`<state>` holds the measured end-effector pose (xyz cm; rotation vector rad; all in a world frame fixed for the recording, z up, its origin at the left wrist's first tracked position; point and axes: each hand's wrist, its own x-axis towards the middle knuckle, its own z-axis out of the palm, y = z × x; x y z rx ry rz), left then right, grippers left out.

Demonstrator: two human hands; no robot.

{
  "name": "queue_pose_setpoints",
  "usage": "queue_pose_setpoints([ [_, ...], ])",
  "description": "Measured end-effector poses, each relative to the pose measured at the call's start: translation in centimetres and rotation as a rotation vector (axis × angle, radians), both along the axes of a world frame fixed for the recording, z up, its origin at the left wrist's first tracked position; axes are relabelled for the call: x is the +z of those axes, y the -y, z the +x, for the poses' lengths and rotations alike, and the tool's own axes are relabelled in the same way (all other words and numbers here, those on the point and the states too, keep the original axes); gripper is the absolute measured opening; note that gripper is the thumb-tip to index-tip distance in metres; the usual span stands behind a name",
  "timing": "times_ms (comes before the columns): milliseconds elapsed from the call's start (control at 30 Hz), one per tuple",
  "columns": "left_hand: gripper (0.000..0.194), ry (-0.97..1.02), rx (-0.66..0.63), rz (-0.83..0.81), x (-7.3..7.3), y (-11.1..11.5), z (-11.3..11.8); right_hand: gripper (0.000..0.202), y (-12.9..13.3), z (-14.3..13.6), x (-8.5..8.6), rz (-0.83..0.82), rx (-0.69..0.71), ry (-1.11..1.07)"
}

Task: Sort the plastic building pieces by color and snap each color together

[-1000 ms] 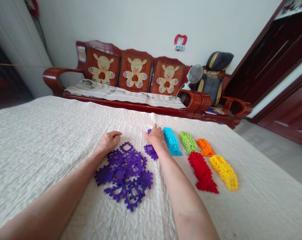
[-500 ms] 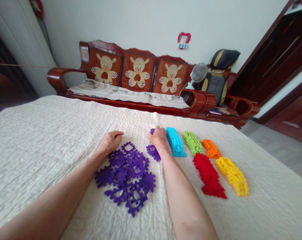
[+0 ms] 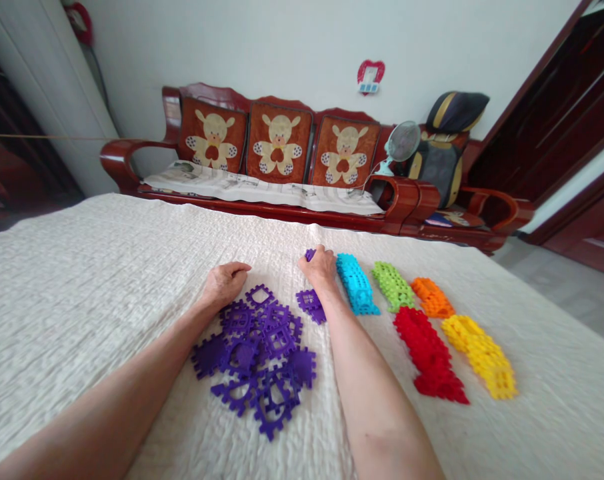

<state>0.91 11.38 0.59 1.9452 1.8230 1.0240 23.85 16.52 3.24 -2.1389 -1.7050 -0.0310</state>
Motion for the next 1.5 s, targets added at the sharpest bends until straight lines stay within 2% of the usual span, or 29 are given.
queue_pose_setpoints([
  [167,0.034,-0.016,0.007,0.004,0.0,0.0,0.0,0.047,0.3,-0.7,-0.2,-0.011,0.021,0.061],
  [533,0.034,-0.058,0.016,0.013,0.0,0.1,0.0,0.05,0.4,-1.6,0.4,-0.082,-0.006,0.052],
  [667,0.034,-0.07,0.019,0.008,0.1,0.1,0.1,0.061,0.7,-1.6,0.7,-0.114,0.007,0.048],
  [767,0.034,-0.079,0.019,-0.006,0.3,0.2,0.1,0.069,1.2,-1.3,1.6,-0.113,0.014,0.058],
  [867,0.035,-0.078,0.012,-0.01,0.4,0.2,0.1,0.06,2.4,-0.4,3.1,-0.08,0.057,0.116],
  [967,0.034,-0.07,0.011,-0.006,0.3,0.2,0.1,0.042,4.5,0.6,4.6,-0.245,0.19,0.164],
  [1033,0.034,-0.07,0.012,-0.003,0.2,0.2,0.0,0.039,6.3,1.0,4.9,-0.355,0.268,0.189],
  [1167,0.035,-0.067,0.004,0.007,0.1,0.1,0.1,0.048,8.9,1.0,3.9,-0.347,0.332,0.25],
  [1333,0.035,-0.065,0.01,0.008,-0.1,0.0,0.1,0.039,9.0,0.9,2.0,-0.309,0.357,0.242],
  [1500,0.035,-0.075,0.009,0.011,-0.1,-0.1,0.1,0.029,9.2,1.2,2.5,-0.287,0.351,0.169],
])
